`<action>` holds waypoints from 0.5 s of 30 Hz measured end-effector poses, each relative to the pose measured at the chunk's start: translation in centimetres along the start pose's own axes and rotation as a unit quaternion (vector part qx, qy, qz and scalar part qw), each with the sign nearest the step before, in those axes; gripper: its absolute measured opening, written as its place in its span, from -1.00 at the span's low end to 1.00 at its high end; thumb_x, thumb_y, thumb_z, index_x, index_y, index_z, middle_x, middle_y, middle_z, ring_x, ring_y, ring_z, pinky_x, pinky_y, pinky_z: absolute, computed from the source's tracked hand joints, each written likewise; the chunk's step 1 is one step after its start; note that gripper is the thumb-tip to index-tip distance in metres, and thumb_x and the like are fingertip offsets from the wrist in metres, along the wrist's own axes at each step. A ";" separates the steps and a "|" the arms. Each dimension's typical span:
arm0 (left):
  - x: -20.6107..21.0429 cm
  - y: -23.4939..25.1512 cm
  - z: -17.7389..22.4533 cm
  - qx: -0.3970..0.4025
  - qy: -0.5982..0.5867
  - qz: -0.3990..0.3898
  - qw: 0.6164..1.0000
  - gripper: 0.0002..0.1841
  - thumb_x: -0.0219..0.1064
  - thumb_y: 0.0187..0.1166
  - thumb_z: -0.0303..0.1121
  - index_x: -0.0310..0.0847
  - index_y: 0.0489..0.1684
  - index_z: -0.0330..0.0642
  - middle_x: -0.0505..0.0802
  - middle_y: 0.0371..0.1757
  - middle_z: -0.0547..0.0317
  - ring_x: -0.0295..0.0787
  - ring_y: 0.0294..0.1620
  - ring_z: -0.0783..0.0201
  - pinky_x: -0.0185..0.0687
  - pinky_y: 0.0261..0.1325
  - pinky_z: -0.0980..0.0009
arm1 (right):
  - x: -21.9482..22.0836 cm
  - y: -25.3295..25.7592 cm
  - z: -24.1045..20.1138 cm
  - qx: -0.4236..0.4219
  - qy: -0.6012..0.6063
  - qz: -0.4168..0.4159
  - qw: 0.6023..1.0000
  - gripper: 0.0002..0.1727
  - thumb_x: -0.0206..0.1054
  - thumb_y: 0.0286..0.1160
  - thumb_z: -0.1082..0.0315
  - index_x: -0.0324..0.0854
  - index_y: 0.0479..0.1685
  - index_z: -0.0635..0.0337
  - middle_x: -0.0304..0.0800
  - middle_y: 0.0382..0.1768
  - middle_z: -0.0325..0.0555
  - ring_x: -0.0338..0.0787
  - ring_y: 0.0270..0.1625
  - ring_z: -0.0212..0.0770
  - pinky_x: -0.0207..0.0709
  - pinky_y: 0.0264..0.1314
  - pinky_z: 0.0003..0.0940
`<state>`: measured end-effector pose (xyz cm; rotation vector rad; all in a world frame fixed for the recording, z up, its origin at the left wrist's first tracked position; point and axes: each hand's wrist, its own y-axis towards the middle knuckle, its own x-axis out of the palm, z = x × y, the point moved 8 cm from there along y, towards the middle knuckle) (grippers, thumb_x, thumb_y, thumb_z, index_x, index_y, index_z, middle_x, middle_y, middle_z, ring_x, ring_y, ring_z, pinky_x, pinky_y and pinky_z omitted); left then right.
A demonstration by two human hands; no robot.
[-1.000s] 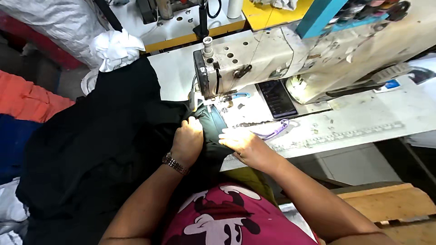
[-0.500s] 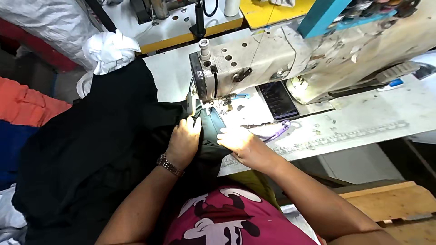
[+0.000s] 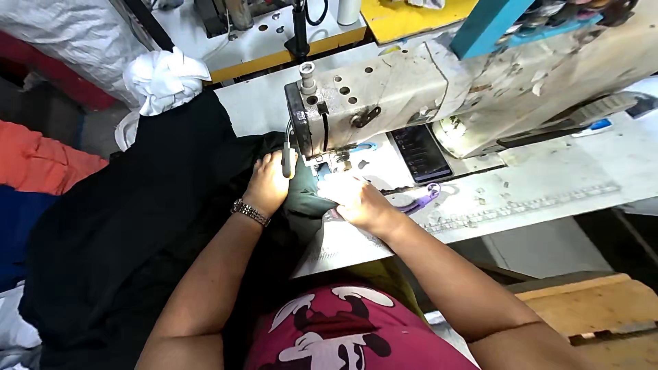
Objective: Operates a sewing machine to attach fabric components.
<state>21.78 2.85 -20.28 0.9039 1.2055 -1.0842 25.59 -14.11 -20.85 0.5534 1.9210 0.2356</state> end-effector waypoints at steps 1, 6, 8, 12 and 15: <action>-0.6 -0.1 -0.2 -0.008 0.015 0.012 1.000 -0.63 0.21 0.69 -0.40 0.69 0.43 -0.07 0.74 0.40 -0.10 0.56 0.54 -0.18 0.32 0.63 -0.19 | 0.0 0.1 0.2 0.001 0.004 0.007 1.000 -0.65 0.30 0.27 0.52 0.89 0.00 0.12 0.91 0.17 -0.07 0.78 0.38 -0.02 0.55 0.51 -0.02; -4.7 -6.5 5.0 0.119 -0.019 -0.065 0.990 -0.50 0.20 0.72 0.09 0.81 -0.38 -0.16 0.83 -0.42 0.05 0.82 -0.21 0.01 0.56 0.23 -0.20 | 0.1 -0.3 0.6 -0.002 0.043 0.005 0.999 -0.66 0.33 0.32 0.51 0.91 0.00 0.02 0.89 0.20 -0.09 0.74 0.43 -0.03 0.48 0.58 -0.02; -5.2 -10.2 9.8 0.295 -0.206 -0.173 0.917 -0.56 0.22 0.71 0.03 0.75 -0.48 -0.08 0.76 -0.50 0.27 0.73 -0.37 0.31 0.63 -0.17 0.17 | -0.3 -0.4 0.0 -0.011 0.048 -0.003 0.999 -0.71 0.32 0.43 0.47 0.93 -0.07 -0.04 0.89 0.17 -0.09 0.74 0.43 -0.03 0.50 0.56 0.02; -4.0 -12.1 12.2 0.345 -0.290 -0.232 0.862 -0.62 0.29 0.71 -0.08 0.76 -0.44 -0.15 0.77 -0.42 0.18 0.73 -0.31 0.27 0.65 -0.20 0.28 | -0.5 -2.6 -1.5 -0.025 0.028 -0.046 0.998 -0.70 0.24 0.60 0.40 0.91 -0.02 -0.11 0.88 0.20 -0.15 0.67 0.52 -0.07 0.51 0.57 -0.02; -3.0 -10.5 10.7 0.251 -0.297 -0.125 0.913 -0.54 0.14 0.79 0.01 0.82 -0.31 -0.12 0.80 0.00 0.15 0.67 0.15 0.25 0.58 0.24 0.25 | -1.1 -4.4 -2.6 -0.037 0.035 -0.063 0.997 -0.71 0.19 0.66 0.38 0.89 -0.05 -0.01 0.89 0.21 -0.19 0.70 0.50 -0.11 0.53 0.56 -0.08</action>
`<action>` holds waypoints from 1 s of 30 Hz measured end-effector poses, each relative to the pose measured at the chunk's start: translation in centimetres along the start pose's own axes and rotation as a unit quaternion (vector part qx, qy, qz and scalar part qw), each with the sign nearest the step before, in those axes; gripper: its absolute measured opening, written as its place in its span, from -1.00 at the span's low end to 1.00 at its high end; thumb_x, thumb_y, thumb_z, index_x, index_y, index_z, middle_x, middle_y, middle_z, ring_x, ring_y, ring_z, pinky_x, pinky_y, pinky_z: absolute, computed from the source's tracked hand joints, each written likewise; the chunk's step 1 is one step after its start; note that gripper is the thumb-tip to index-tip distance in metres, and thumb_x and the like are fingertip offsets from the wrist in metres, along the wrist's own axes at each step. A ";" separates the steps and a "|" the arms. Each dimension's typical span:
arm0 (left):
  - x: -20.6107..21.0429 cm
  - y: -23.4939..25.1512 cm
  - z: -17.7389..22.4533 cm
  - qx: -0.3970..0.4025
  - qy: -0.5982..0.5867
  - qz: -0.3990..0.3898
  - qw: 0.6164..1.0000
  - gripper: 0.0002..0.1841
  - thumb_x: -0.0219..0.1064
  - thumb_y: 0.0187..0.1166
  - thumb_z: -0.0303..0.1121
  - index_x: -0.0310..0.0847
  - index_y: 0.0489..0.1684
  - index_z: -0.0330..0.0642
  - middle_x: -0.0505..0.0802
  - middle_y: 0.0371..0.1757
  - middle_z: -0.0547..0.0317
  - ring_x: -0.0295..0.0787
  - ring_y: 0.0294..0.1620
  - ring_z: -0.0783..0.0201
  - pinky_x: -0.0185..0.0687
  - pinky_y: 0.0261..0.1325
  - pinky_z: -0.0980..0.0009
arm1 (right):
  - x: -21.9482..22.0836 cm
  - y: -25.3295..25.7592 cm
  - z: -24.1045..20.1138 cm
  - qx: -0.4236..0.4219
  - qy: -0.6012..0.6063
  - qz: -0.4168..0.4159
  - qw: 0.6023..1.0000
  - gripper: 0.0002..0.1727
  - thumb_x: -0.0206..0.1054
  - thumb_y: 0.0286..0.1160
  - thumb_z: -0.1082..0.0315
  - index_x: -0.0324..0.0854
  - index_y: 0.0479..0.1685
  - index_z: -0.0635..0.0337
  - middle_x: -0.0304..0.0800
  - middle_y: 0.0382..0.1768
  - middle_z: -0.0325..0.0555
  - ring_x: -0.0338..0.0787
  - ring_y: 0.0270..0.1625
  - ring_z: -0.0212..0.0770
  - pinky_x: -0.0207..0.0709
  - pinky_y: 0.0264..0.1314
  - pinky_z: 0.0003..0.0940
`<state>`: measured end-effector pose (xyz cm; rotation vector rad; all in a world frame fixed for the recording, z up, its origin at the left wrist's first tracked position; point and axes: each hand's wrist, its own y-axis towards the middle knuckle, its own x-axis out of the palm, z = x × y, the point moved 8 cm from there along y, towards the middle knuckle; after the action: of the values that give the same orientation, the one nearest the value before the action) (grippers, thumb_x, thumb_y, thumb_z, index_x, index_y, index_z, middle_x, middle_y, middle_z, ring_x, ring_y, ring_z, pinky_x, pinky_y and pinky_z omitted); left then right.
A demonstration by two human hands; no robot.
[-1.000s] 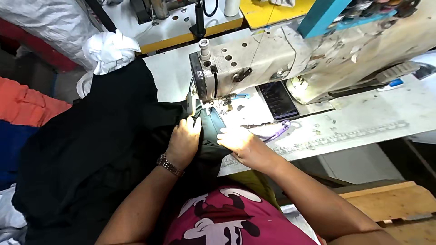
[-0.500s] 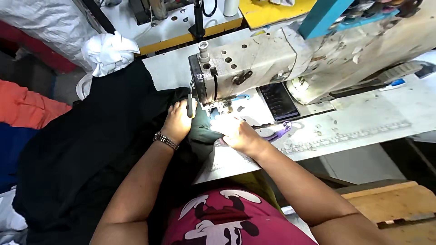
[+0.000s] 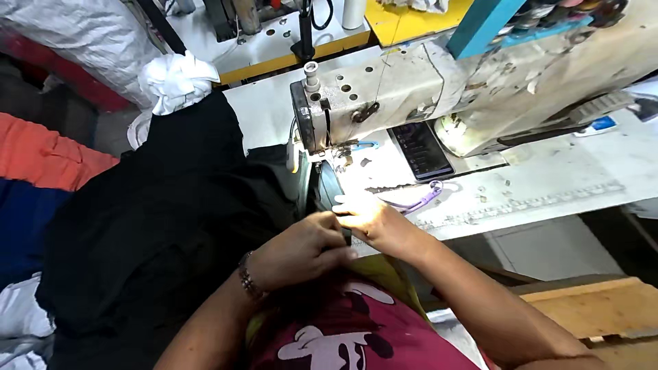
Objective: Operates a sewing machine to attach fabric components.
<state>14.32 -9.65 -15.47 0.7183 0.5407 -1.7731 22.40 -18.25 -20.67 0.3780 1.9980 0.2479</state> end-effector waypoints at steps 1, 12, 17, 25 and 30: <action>0.1 0.2 -1.2 -0.048 0.053 0.042 0.997 -0.53 0.06 0.80 0.06 0.80 -0.12 -0.08 0.80 0.25 0.17 0.63 0.40 0.22 0.54 0.43 0.12 | -0.3 -0.3 -0.3 -0.002 0.001 -0.006 1.000 -0.73 0.18 0.67 0.38 0.86 -0.09 0.02 0.89 0.21 -0.20 0.70 0.49 -0.13 0.53 0.57 -0.10; 0.0 -0.8 -6.8 -0.074 0.339 0.166 0.923 -0.72 0.25 0.61 -0.47 0.87 0.07 0.00 0.79 0.38 0.10 0.78 0.08 0.01 0.64 0.06 0.01 | -0.6 -0.2 0.5 0.021 0.015 -0.020 0.999 -0.65 0.09 0.80 0.24 0.84 -0.03 0.08 0.81 0.37 -0.21 0.57 0.64 -0.14 0.46 0.64 -0.18; -0.2 -1.0 -7.4 -0.017 0.324 0.166 0.931 -0.69 0.18 0.63 -0.43 0.86 0.11 -0.03 0.84 0.37 0.22 0.80 0.13 0.12 0.61 0.19 0.08 | 0.0 -0.3 -0.3 0.013 0.002 -0.023 1.000 -0.67 0.06 0.77 0.33 0.80 -0.05 0.19 0.86 0.27 -0.12 0.70 0.52 -0.15 0.54 0.58 -0.21; -2.7 0.0 -10.3 0.039 0.286 0.163 0.944 -0.66 0.15 0.62 -0.37 0.86 0.15 -0.05 0.84 0.38 0.24 0.78 0.22 0.13 0.54 0.36 0.06 | 0.1 1.8 0.2 0.026 -0.055 0.008 0.998 -0.69 0.13 0.70 0.36 0.84 -0.03 0.15 0.90 0.21 -0.11 0.75 0.47 -0.07 0.58 0.51 -0.10; -4.6 1.6 -12.5 0.056 0.287 0.170 0.941 -0.65 0.16 0.56 -0.37 0.88 0.12 -0.06 0.88 0.30 0.18 0.79 0.22 0.07 0.53 0.43 0.04 | 0.2 3.6 1.6 0.031 -0.062 0.033 0.997 -0.73 0.23 0.58 0.40 0.87 0.00 0.17 0.90 0.19 -0.06 0.79 0.40 -0.03 0.60 0.48 -0.06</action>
<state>19.43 1.35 -21.17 1.3427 0.6559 -1.2657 24.32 -14.87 -20.31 0.4882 1.8770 0.1992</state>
